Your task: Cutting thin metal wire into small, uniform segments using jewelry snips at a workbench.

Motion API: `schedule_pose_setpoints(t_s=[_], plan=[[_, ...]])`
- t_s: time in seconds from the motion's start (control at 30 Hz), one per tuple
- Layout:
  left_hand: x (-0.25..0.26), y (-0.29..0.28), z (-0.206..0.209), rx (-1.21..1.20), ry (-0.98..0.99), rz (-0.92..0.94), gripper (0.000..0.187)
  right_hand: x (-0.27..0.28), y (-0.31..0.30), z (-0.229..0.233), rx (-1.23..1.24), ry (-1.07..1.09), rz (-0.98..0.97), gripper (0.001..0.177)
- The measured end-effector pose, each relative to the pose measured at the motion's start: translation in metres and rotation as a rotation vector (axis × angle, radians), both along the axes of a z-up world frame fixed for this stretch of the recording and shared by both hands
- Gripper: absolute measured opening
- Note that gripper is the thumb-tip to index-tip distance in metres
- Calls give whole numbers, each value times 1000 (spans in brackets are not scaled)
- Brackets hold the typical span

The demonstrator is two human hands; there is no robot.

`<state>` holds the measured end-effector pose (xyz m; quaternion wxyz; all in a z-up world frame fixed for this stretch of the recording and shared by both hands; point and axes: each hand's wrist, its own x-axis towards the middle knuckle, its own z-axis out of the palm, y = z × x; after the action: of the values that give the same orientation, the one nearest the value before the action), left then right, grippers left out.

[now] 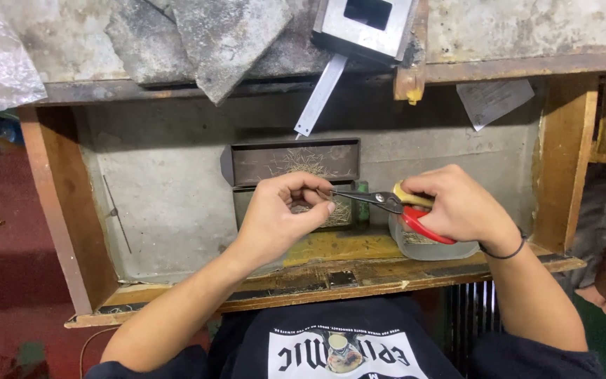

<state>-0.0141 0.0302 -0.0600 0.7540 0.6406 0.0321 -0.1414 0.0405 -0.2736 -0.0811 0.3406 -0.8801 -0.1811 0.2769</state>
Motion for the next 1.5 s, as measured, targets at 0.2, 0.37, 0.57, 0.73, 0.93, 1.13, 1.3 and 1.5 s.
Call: schedule_pose_setpoints(t_s=[0.2,0.37,0.57,0.73,0.93,1.13,1.3,1.5], plan=[[-2,-10,-9,41,20,-61,37,-12,-9,-7,-14,136,-48,22],[-5,-22,-12,63,35,-86,36,-23,-18,-2,-52,187,-80,24],[-10,-40,-29,32,104,-128,36,-34,-32,2,-103,254,-96,24],[-14,-53,-30,3,135,-139,36,-49,-46,3,-135,293,-133,21],[-24,-68,-33,-41,197,-148,38,-62,-63,2,-188,353,-170,23],[-21,-70,-14,27,217,-257,29,-70,-69,14,-165,259,-41,50],[-11,-67,-5,125,248,-436,39,-71,-76,13,-274,209,4,53],[20,-84,-6,127,87,-640,51,-62,-99,26,-310,186,-77,48]])
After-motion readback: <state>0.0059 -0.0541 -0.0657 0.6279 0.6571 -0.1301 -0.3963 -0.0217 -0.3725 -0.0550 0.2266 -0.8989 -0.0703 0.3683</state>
